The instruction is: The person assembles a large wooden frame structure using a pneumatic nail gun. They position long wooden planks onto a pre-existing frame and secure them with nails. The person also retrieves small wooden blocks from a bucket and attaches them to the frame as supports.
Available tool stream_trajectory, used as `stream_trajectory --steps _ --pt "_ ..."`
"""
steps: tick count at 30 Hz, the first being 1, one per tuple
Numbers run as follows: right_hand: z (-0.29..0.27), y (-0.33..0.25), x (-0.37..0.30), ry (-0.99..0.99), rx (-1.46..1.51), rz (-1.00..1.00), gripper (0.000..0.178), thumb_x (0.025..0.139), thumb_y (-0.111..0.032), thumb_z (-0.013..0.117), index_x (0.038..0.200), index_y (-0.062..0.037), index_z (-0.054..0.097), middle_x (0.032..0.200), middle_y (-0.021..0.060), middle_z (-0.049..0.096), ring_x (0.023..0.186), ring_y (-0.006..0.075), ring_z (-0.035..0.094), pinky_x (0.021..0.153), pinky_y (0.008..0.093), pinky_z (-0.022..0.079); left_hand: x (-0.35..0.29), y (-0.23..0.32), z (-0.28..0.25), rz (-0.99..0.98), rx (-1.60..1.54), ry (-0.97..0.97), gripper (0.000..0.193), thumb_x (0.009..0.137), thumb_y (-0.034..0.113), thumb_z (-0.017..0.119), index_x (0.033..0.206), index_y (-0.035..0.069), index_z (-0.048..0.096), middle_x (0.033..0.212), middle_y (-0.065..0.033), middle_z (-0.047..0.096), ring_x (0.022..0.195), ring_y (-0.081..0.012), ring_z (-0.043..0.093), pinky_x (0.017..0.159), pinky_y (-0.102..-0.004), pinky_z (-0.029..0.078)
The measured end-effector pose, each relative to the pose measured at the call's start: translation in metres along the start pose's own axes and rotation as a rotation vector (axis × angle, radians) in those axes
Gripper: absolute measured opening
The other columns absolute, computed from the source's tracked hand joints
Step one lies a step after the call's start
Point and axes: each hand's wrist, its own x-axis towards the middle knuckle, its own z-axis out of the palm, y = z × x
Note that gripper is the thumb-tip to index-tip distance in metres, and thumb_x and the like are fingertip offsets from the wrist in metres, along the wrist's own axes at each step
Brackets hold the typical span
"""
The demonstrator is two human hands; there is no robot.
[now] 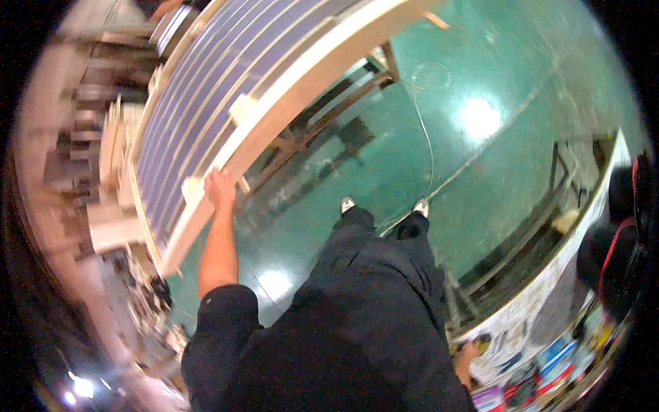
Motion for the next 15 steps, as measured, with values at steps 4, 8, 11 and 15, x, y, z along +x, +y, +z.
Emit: stream_trajectory --steps 4,8,11,15 --pt "-0.023 -0.055 -0.070 -0.174 0.014 0.184 0.045 0.082 -0.011 0.074 0.122 0.0027 0.057 0.116 0.0150 0.061 0.099 0.0291 0.059 0.094 0.0409 0.045 -0.012 0.017 -0.015 0.036 -0.110 0.147 0.049 0.094 0.037 0.061 0.137 0.014 0.058 0.138 -0.0155 0.050 0.129 -0.0369 0.044 0.107 -0.0543 0.035" --pt "-0.034 -0.121 -0.094 -0.339 0.121 0.176 0.037 0.083 -0.013 0.071 0.115 0.0008 0.058 0.106 0.0135 0.060 0.091 0.0280 0.059 0.085 0.0403 0.046 -0.023 0.022 -0.043 0.067 -0.130 0.162 0.050 0.089 0.036 0.067 0.134 0.016 0.060 0.137 -0.0133 0.051 0.128 -0.0358 0.044 0.104 -0.0545 0.037" --pt "-0.045 -0.176 -0.113 -0.460 0.273 0.172 0.031 0.084 -0.014 0.069 0.110 -0.0006 0.059 0.099 0.0124 0.060 0.084 0.0272 0.059 0.078 0.0399 0.046 -0.023 0.010 -0.062 0.174 -0.261 0.116 0.054 0.082 0.030 0.074 0.133 0.014 0.060 0.134 -0.0111 0.055 0.126 -0.0342 0.049 0.106 -0.0511 0.038" --pt "-0.064 -0.279 -0.137 -0.610 0.462 0.135 0.024 0.086 -0.016 0.067 0.104 -0.0025 0.060 0.089 0.0109 0.059 0.075 0.0261 0.059 0.070 0.0393 0.047 -0.011 -0.054 -0.074 0.306 -0.547 0.082 0.055 0.079 0.027 0.077 0.129 0.014 0.061 0.131 -0.0103 0.057 0.123 -0.0319 0.054 0.105 -0.0473 0.040"
